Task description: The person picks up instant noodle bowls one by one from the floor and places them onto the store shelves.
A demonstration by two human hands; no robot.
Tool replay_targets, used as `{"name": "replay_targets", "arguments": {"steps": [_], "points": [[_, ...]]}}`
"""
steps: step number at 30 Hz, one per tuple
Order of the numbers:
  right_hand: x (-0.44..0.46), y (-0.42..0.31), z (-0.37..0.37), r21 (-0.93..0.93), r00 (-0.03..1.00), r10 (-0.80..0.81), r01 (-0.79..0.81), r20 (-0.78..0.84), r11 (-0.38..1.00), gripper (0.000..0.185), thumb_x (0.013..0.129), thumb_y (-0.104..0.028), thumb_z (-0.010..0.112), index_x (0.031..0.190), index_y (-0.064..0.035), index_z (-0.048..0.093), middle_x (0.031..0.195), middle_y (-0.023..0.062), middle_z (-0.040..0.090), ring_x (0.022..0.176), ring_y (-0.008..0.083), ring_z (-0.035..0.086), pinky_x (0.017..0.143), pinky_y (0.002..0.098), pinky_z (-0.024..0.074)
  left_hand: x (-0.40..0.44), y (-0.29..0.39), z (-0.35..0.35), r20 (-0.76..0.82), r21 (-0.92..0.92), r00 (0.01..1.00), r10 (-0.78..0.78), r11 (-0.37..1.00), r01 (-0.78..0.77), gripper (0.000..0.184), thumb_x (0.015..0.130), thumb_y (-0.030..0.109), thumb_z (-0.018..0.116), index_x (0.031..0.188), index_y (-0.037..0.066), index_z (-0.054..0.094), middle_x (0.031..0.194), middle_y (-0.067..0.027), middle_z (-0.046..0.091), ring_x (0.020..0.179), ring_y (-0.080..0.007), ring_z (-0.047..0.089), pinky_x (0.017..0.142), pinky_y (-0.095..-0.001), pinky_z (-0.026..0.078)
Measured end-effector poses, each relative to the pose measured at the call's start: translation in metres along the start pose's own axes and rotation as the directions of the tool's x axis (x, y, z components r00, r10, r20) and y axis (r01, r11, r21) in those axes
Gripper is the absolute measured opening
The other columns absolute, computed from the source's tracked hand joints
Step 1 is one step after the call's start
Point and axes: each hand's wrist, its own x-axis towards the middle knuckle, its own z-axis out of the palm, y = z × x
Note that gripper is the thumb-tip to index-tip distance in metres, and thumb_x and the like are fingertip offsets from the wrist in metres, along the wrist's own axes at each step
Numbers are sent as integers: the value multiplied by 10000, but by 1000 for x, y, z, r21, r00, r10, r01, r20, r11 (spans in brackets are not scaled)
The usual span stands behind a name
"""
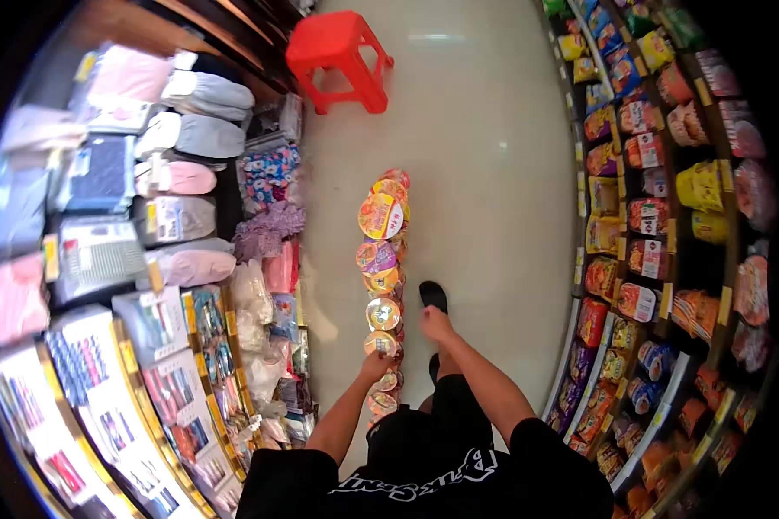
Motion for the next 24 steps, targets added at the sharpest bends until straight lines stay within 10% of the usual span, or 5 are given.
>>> {"name": "replay_targets", "arguments": {"steps": [10, 16, 18, 24], "points": [[194, -57, -14, 351, 987, 89, -132, 134, 927, 373, 769, -275, 615, 1011, 4, 568, 922, 174, 620, 865, 278, 598, 752, 357, 464, 249, 49, -83, -473, 22, 881, -33, 999, 50, 517, 787, 252, 616, 1154, -83, 471, 1146, -231, 530, 1034, -351, 522, 885, -400, 410], [217, -30, 45, 663, 982, 11, -135, 188, 737, 368, 789, -152, 619, 1103, 20, 535, 943, 98, 615, 861, 159, 568, 736, 294, 454, 283, 42, -86, -244, -408, 967, 79, 896, -176, 498, 832, 147, 569, 1260, 1, 361, 1069, -111, 543, 843, -170, 564, 677, -268, 470], [213, -20, 59, 747, 961, 46, -243, 274, 618, 361, 790, -131, 621, 1109, 17, 536, 942, 91, 613, 860, 149, 565, 732, 285, 453, 263, 56, -89, -141, -448, 988, -69, 894, -2, 484, 832, 144, 564, 1252, 10, 364, 995, -91, 552, 780, -143, 554, 625, -254, 463], [149, 3, 33, 453, 992, 87, -117, 88, 884, 327, 780, -144, 645, 1069, -13, 565, 870, 72, 605, 792, 139, 561, 699, 281, 456, 178, 61, -52, -36, -478, 992, -117, 874, 86, 444, 842, 149, 568, 1203, 20, 343, 822, -68, 555, 654, -118, 530, 551, -247, 449]]}}
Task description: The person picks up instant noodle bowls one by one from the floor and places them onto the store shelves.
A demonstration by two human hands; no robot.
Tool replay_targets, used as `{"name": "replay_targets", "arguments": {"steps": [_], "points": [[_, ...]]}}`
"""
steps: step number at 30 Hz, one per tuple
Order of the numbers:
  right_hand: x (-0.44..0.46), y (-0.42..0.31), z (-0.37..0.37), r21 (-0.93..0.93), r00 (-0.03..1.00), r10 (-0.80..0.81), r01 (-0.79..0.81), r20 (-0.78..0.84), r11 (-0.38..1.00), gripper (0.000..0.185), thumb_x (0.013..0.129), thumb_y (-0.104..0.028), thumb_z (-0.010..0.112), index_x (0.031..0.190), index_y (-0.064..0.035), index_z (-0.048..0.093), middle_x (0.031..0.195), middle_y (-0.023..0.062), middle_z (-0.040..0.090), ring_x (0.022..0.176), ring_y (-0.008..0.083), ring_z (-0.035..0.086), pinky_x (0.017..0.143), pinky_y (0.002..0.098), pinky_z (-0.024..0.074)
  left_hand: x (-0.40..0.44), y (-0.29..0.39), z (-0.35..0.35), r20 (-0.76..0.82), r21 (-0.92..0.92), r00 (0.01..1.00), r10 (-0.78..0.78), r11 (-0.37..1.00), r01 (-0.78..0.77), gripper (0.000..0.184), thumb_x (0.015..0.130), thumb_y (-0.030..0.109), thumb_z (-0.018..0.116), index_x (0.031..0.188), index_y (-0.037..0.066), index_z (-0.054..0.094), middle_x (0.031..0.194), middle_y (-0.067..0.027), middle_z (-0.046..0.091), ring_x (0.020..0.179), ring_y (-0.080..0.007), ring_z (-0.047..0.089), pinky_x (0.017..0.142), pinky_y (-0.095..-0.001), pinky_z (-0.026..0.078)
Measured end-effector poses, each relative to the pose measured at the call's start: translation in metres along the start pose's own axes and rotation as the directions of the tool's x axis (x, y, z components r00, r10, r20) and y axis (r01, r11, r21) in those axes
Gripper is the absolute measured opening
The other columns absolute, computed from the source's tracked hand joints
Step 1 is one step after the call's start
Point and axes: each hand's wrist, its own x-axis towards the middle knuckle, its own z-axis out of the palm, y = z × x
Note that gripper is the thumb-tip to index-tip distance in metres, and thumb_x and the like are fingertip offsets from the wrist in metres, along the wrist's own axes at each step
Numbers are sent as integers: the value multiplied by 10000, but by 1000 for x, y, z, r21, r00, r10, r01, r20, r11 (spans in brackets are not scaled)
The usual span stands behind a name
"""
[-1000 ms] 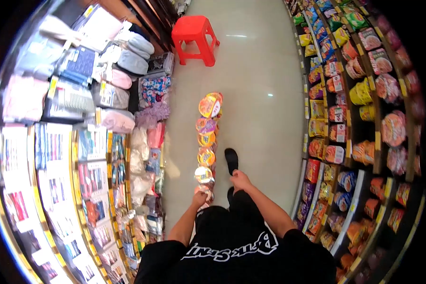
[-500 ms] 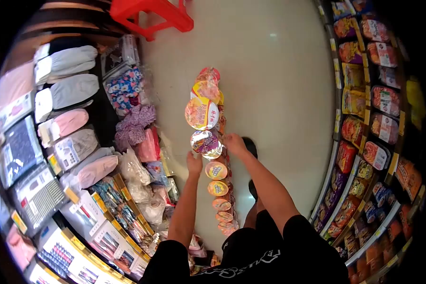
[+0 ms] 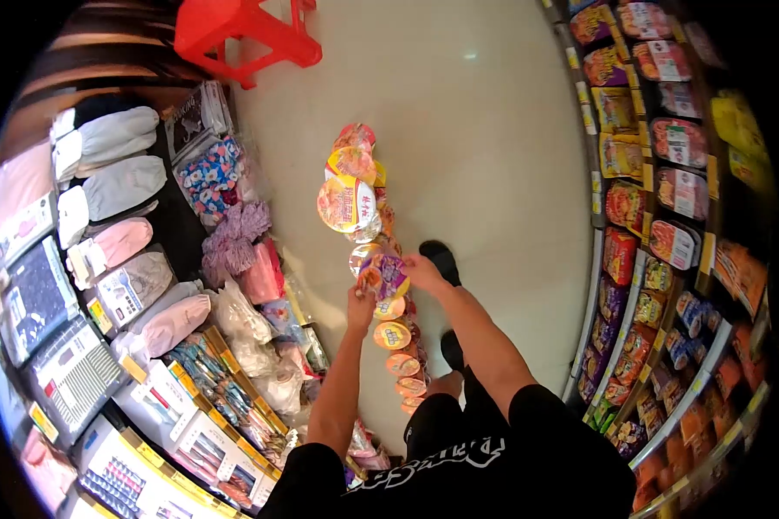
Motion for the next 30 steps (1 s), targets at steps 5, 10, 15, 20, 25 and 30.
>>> {"name": "replay_targets", "arguments": {"steps": [5, 10, 15, 20, 25, 30], "points": [[-100, 25, -28, -70, 1000, -12, 12, -3, 997, 285, 732, -120, 669, 988, -28, 583, 821, 66, 604, 753, 153, 562, 666, 293, 461, -111, -20, 22, 28, 56, 997, -72, 996, 71, 353, 789, 235, 643, 982, 11, 450, 795, -94, 594, 645, -146, 602, 585, -267, 488], [-222, 69, -59, 91, 997, -75, 75, -5, 993, 249, 748, -85, 648, 992, -63, 604, 805, 43, 598, 747, 145, 567, 638, 285, 473, -191, -76, 25, 397, 428, 839, 373, 733, -528, 352, 704, 259, 712, 825, 17, 486, 916, -124, 555, 852, -229, 548, 768, -385, 475], [-402, 80, -106, 306, 996, -12, 38, -87, 951, 216, 780, -107, 625, 979, -24, 620, 821, 50, 617, 714, 146, 583, 616, 298, 488, -356, -45, 46, 593, 191, 545, 593, 554, -810, 483, 647, 277, 770, 934, 30, 470, 1370, -262, 283, 1292, -359, 273, 1045, -411, 249], [-537, 125, -130, 391, 951, 60, 67, -303, 918, 215, 788, -166, 619, 933, -8, 637, 773, 55, 614, 656, 141, 579, 559, 280, 476, -457, -44, 92, 750, -94, 430, 503, 724, -683, 406, 735, 195, 736, 978, 44, 448, 1224, -102, 472, 1140, -216, 445, 959, -373, 376], [-658, 194, -137, 516, 846, 141, 173, -514, 839, 194, 787, -192, 607, 842, -10, 650, 700, 51, 600, 601, 139, 557, 488, 273, 450, -496, -92, 157, 864, 6, 354, 358, 695, -719, 431, 780, 275, 701, 1020, 38, 433, 1057, -99, 520, 989, -206, 531, 823, -353, 449], [-767, 296, -113, 663, 722, 269, 337, -638, 669, 208, 794, -227, 591, 833, -31, 650, 717, 50, 602, 577, 144, 548, 468, 278, 451, -581, -149, 227, 950, 50, 244, 197, 672, -739, 446, 809, 294, 673, 1028, 5, 413, 1002, -113, 517, 920, -208, 548, 739, -315, 477]]}}
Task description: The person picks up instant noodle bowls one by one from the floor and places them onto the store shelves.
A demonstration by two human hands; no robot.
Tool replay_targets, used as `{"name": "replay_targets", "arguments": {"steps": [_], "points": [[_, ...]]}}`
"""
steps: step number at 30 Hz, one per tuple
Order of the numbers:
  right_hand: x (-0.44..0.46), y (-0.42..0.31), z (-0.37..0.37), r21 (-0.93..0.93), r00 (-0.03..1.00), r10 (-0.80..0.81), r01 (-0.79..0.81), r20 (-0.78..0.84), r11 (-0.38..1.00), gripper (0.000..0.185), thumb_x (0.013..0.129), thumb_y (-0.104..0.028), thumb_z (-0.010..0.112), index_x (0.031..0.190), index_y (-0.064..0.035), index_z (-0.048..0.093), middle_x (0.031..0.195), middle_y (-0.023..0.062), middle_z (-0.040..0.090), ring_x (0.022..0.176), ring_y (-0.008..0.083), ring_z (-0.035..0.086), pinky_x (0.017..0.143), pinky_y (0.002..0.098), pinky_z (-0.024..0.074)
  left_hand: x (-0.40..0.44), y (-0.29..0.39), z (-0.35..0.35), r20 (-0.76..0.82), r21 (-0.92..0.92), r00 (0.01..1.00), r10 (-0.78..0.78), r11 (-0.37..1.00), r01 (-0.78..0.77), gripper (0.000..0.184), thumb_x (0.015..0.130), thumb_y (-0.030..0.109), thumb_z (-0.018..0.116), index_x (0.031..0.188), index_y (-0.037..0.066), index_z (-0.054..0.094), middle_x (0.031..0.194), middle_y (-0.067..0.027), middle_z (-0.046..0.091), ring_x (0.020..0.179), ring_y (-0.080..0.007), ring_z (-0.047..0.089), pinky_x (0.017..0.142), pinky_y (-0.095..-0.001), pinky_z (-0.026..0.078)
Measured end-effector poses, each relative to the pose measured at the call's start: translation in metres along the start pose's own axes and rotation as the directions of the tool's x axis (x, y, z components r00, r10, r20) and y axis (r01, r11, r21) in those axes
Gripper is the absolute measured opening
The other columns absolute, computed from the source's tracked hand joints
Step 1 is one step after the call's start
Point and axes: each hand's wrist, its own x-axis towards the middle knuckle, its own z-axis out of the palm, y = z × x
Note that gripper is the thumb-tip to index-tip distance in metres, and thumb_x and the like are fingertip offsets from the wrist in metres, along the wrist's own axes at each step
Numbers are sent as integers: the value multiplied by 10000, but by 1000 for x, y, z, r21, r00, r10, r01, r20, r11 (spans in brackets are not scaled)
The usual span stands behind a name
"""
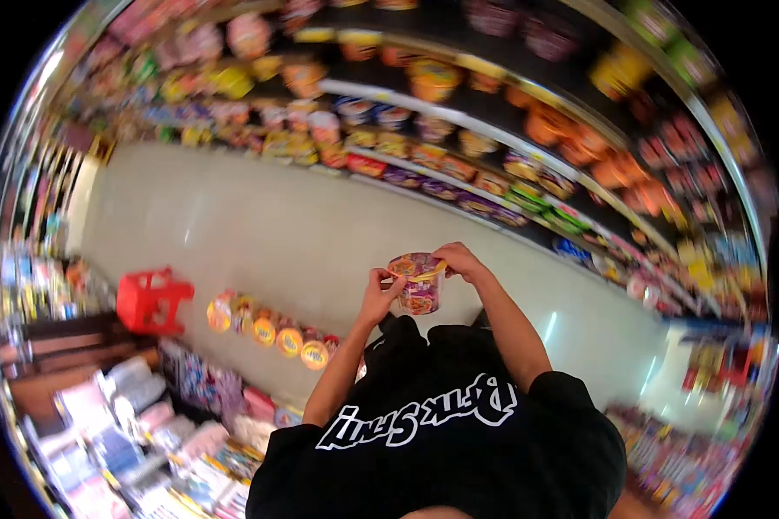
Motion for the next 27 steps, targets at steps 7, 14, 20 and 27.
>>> {"name": "replay_targets", "arguments": {"steps": [7, 14, 20, 27], "points": [[-124, 132, -187, 286, 953, -18, 109, -302, 952, 283, 741, -260, 620, 843, 3, 638, 785, 102, 585, 708, 191, 600, 527, 351, 529, 14, -11, 230, 344, 138, 935, -85, 990, 40, 445, 857, 343, 607, 1095, 38, 387, 1067, -103, 474, 928, -184, 531, 746, -298, 488], [-248, 266, -327, 506, 801, 254, 71, -542, 859, 449, 758, -301, 644, 1044, 37, 575, 907, 127, 607, 789, 223, 600, 615, 342, 528, 10, -53, 460, 692, 311, 688, -217, 950, -13, 484, 857, 347, 599, 1141, 5, 408, 1114, -130, 500, 1025, -204, 507, 837, -341, 452], [-334, 349, -404, 591, 562, 341, 353, -754, 726, 501, 730, -230, 669, 1116, 62, 541, 965, 173, 614, 838, 248, 601, 708, 357, 510, -30, -58, 641, 886, 280, 436, -157, 932, -232, 515, 790, 190, 654, 1192, -2, 396, 1191, -145, 467, 1120, -238, 459, 926, -347, 396], [-400, 408, -514, 391, 152, 360, 358, -920, 848, 508, 633, -197, 724, 1054, 50, 583, 846, 196, 609, 781, 254, 596, 726, 355, 488, -41, -85, 820, 948, 285, 277, -156, 800, -528, 495, 725, 127, 669, 1137, -7, 429, 1145, -157, 460, 1059, -259, 488, 895, -347, 418]]}}
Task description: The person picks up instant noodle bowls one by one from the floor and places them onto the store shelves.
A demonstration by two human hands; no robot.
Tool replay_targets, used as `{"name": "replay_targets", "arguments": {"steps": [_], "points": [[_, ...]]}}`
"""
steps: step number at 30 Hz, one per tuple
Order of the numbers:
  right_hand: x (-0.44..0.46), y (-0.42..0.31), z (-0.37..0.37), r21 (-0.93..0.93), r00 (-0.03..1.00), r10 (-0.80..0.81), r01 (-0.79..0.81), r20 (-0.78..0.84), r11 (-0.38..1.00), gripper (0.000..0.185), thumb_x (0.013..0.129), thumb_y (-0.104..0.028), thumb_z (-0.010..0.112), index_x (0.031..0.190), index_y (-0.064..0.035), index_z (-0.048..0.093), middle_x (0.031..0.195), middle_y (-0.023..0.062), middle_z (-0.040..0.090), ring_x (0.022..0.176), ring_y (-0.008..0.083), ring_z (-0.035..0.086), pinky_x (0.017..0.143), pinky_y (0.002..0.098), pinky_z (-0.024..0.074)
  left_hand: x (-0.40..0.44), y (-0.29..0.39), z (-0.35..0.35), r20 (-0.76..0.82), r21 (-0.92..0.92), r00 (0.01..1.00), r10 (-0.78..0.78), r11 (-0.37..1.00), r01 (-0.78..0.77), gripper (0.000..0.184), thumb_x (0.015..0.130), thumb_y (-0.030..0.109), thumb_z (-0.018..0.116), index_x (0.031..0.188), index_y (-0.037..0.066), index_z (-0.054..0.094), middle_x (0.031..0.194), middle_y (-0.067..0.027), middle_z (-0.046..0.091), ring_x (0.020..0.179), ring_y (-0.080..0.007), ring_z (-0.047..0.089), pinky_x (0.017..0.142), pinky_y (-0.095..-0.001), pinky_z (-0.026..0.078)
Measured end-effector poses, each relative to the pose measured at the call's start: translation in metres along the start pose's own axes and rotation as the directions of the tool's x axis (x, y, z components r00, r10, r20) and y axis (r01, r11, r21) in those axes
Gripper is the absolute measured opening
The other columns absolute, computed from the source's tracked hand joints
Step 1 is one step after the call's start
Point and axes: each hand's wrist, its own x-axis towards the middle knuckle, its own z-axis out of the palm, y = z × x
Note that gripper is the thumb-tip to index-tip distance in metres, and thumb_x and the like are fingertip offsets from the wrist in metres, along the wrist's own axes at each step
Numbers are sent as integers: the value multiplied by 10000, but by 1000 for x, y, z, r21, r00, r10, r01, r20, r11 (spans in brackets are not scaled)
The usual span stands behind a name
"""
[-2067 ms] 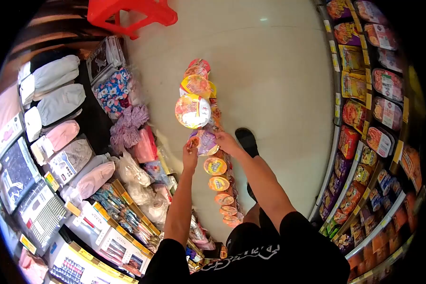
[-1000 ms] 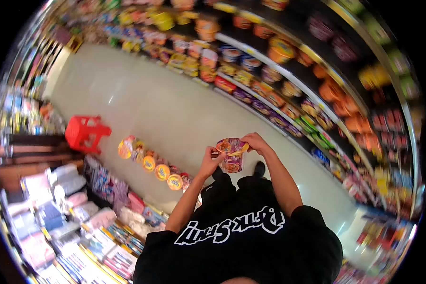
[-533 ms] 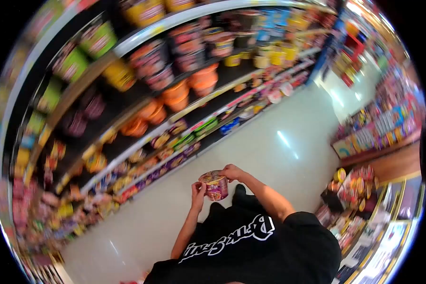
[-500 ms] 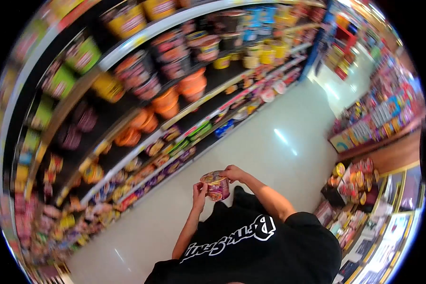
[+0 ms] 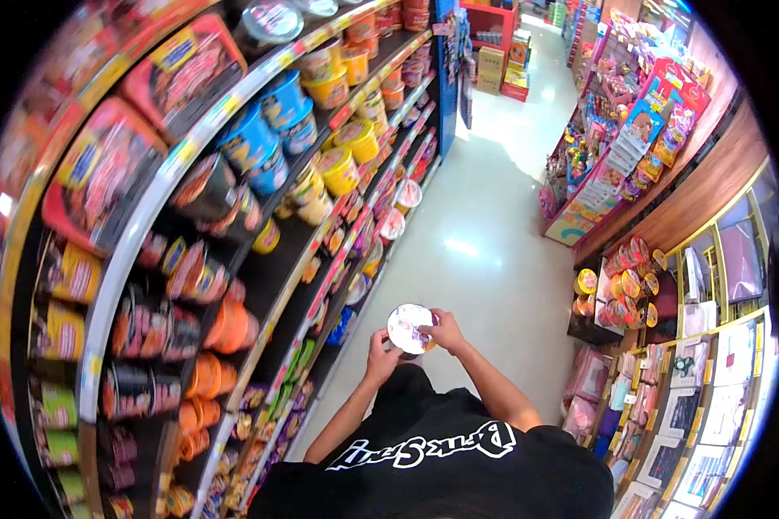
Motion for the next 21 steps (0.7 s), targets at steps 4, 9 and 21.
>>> {"name": "replay_targets", "arguments": {"steps": [4, 9, 21], "points": [[106, 8, -30, -75, 990, -5, -5, -141, 997, 560, 592, -220, 748, 1061, 33, 574, 900, 217, 574, 801, 310, 597, 739, 391, 495, 108, -4, 34, -93, 88, 996, 3, 996, 5, 409, 714, 164, 690, 1020, 1, 473, 1001, -164, 522, 926, -262, 555, 801, -352, 458], [201, -27, -92, -183, 953, 42, -101, -301, 978, 559, 568, -257, 776, 1000, 32, 570, 802, 192, 592, 758, 296, 603, 701, 375, 491, 243, 51, 68, -88, 134, 989, -122, 982, 133, 385, 736, 267, 695, 892, -10, 480, 852, -143, 564, 792, -224, 577, 704, -330, 469], [392, -80, -217, 323, 834, 284, -136, -472, 936, 501, 604, -220, 781, 961, 42, 546, 788, 82, 541, 686, 151, 521, 588, 288, 444, 504, 130, 146, 311, -126, 925, -218, 955, 268, 261, 798, 123, 649, 784, 33, 404, 749, -61, 508, 671, -135, 559, 546, -285, 522]]}}
